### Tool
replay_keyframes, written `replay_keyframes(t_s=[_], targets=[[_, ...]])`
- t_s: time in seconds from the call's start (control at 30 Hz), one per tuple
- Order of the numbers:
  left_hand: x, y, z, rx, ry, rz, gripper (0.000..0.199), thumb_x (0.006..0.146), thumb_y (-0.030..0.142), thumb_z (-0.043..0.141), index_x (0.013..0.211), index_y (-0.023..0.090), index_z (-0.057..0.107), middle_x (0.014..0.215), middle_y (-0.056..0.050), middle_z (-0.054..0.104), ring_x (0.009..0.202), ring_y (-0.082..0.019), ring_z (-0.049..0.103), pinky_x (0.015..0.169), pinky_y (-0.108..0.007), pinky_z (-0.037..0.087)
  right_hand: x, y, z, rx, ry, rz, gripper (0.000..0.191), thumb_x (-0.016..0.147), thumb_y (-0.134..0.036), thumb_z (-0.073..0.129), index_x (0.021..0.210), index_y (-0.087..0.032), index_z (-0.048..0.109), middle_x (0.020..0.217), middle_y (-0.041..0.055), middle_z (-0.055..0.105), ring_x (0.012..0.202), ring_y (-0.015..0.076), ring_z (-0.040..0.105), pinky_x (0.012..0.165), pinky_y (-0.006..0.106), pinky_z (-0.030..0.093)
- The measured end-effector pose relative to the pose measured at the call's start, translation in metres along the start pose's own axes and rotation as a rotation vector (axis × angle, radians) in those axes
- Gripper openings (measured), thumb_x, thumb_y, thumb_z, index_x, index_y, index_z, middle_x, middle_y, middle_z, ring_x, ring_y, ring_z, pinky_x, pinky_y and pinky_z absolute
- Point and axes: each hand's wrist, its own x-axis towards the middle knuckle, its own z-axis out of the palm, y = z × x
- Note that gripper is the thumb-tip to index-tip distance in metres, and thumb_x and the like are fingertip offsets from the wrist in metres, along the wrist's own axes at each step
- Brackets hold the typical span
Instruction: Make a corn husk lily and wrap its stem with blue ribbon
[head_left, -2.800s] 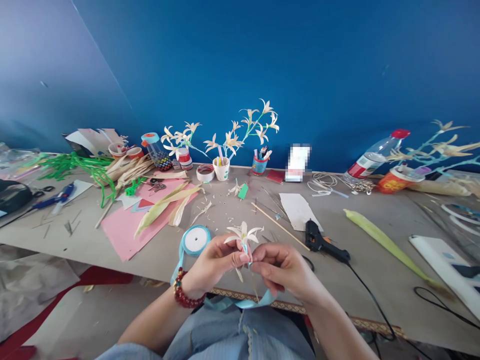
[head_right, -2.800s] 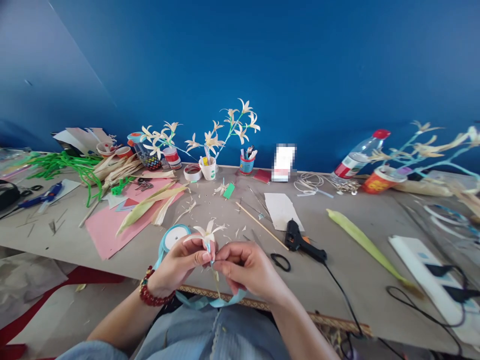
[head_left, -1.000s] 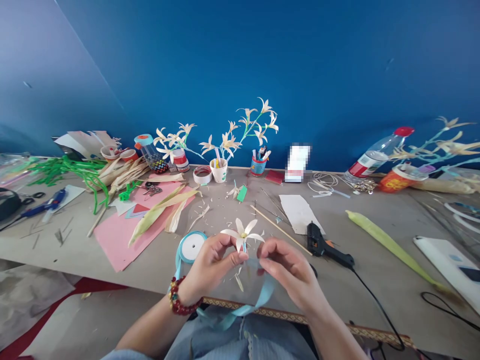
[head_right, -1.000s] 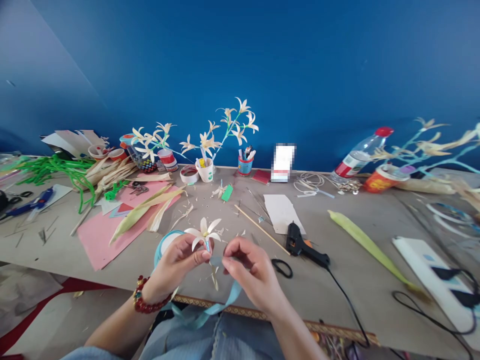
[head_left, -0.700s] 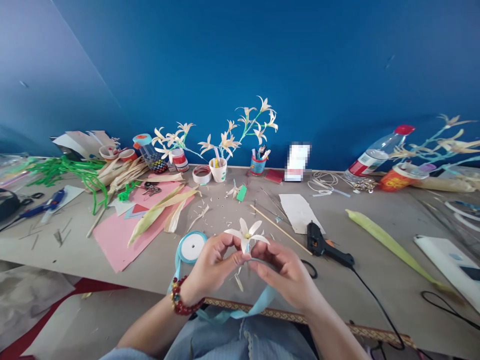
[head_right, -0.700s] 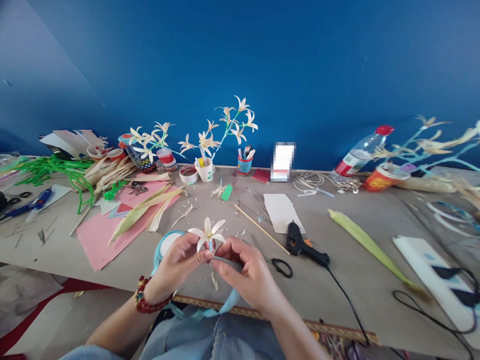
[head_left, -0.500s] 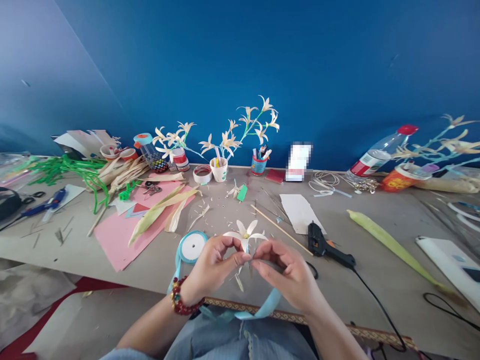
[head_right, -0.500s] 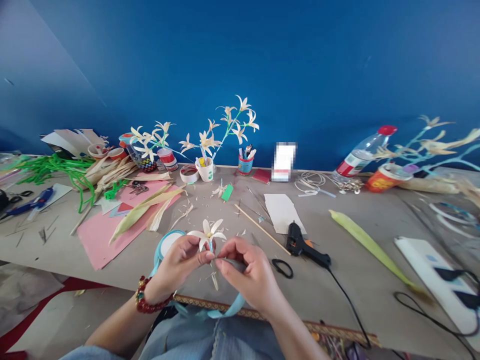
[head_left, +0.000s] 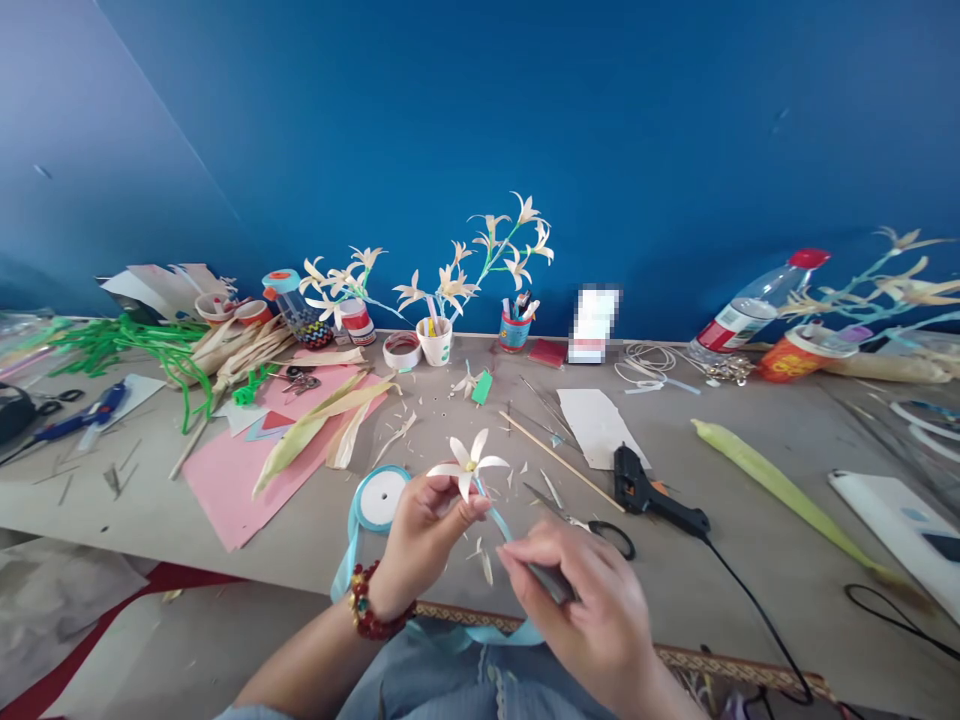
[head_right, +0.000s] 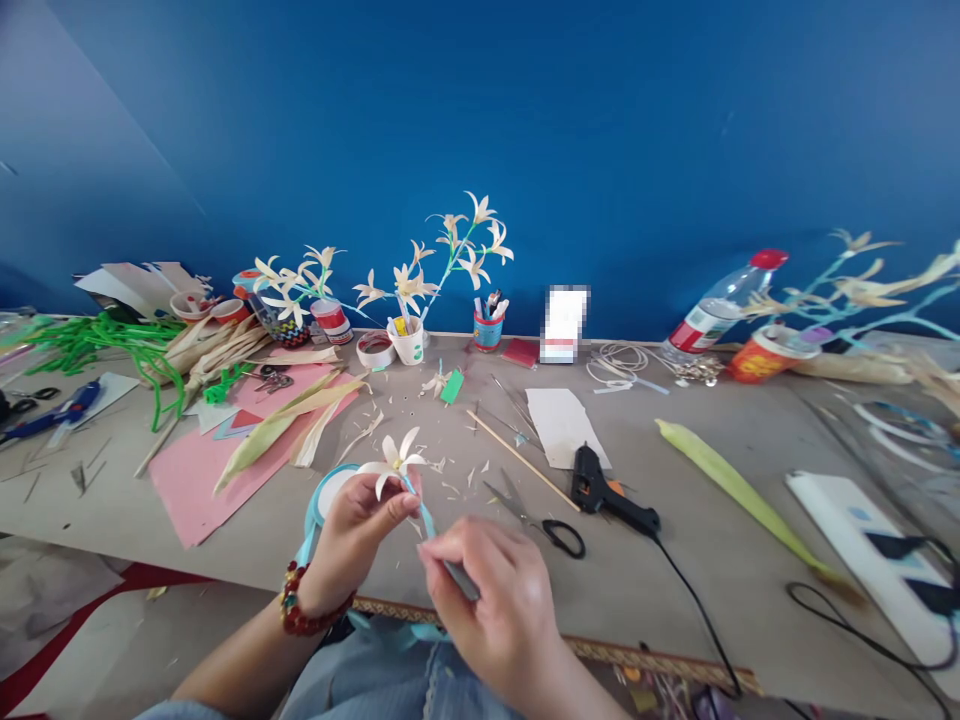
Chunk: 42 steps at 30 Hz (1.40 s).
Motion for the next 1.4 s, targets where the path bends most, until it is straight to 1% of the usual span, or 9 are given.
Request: replay_keyframes(t_s=[0.3,0.4,0.5,0.63,0.7,0.8,0.9,1.1,1.4], targets=[[0.003,-0.017,-0.001,-0.174,0.053,0.110,0.025,0.077,0.039,0.075,0.071,0.019,0.063,0.072,-0.002,0.060,0.069,-0.016,0.056,0.065,-0.031,0.047,-0.013,-0.017,0.011,-0.220,-0.433,-0.515,0.022,0.096,-0.017,0.054,0.075,-0.022,0.061,0.050,-0.0072,0.057,0.041,0.0105,0.042,0.039,0.028,0.026],[0.006,-0.013,0.001,-0.234,0.057,0.165,0.030,0.074,0.044,0.076,0.067,0.019,0.061,0.068,-0.001,0.055,0.065,-0.016,0.052,0.063,-0.031,0.045,-0.022,-0.010,0.023,-0.067,-0.567,-0.399,0.037,0.099,-0.020,0.048,0.064,-0.022,0.057,0.055,-0.0065,0.060,0.043,0.0083,0.048,0.045,0.022,0.038],[0.008,-0.008,0.001,-0.274,0.046,0.233,0.032,0.072,0.044,0.078,0.064,0.020,0.059,0.063,0.001,0.050,0.060,-0.014,0.045,0.061,-0.031,0.042,-0.032,0.001,0.020,-0.020,-0.551,-0.280,0.026,0.100,-0.037,0.047,0.089,-0.029,0.070,0.073,-0.0043,0.074,0.061,0.0114,0.065,0.063,0.019,0.050],[0.011,-0.004,-0.001,-0.345,-0.005,0.281,0.033,0.072,0.044,0.078,0.062,0.020,0.058,0.059,0.002,0.048,0.055,-0.012,0.041,0.057,-0.029,0.038,-0.046,0.022,-0.019,-0.038,-0.553,-0.211,0.040,0.096,-0.040,0.056,0.135,-0.035,0.055,0.118,0.0030,0.075,0.092,0.0178,0.072,0.082,0.024,0.053],[0.012,-0.003,-0.001,-0.380,-0.030,0.297,0.032,0.073,0.042,0.078,0.062,0.020,0.057,0.059,0.002,0.048,0.055,-0.012,0.042,0.057,-0.028,0.037,-0.056,0.040,-0.047,-0.037,-0.509,-0.093,0.049,0.094,-0.038,0.057,0.141,-0.029,0.049,0.110,0.0064,0.076,0.078,0.0172,0.074,0.074,0.024,0.055],[0.014,-0.002,-0.001,-0.401,-0.049,0.313,0.029,0.074,0.039,0.077,0.063,0.020,0.059,0.058,0.002,0.048,0.055,-0.012,0.044,0.057,-0.028,0.038,-0.067,0.074,-0.086,-0.321,-0.191,0.103,0.031,0.094,-0.024,0.053,0.125,-0.024,0.060,0.082,0.0051,0.077,0.065,0.0181,0.071,0.063,0.025,0.054],[0.015,-0.004,-0.002,-0.369,-0.092,0.283,0.031,0.073,0.042,0.078,0.063,0.019,0.059,0.058,0.001,0.051,0.054,-0.013,0.045,0.057,-0.029,0.040,-0.068,0.106,-0.111,-0.740,-0.052,0.258,0.025,0.093,-0.034,0.054,0.113,-0.022,0.065,0.101,0.0115,0.074,0.091,0.0288,0.070,0.081,0.040,0.054],[0.013,-0.015,-0.008,-0.330,-0.141,0.235,0.030,0.073,0.043,0.078,0.065,0.019,0.063,0.062,-0.002,0.055,0.061,-0.017,0.052,0.060,-0.032,0.043,-0.060,0.142,-0.118,-0.931,-0.248,0.282,0.042,0.088,-0.021,0.046,0.128,-0.015,0.057,0.121,0.0156,0.067,0.105,0.0328,0.064,0.088,0.048,0.053],[0.011,-0.027,-0.016,-0.284,-0.171,0.144,0.032,0.077,0.047,0.073,0.068,0.016,0.067,0.060,-0.003,0.056,0.059,-0.017,0.052,0.059,-0.033,0.045,-0.056,0.168,-0.118,-0.905,-0.284,0.307,0.032,0.073,-0.014,0.047,0.104,-0.020,0.055,0.114,0.0135,0.061,0.092,0.0283,0.067,0.077,0.039,0.055]])
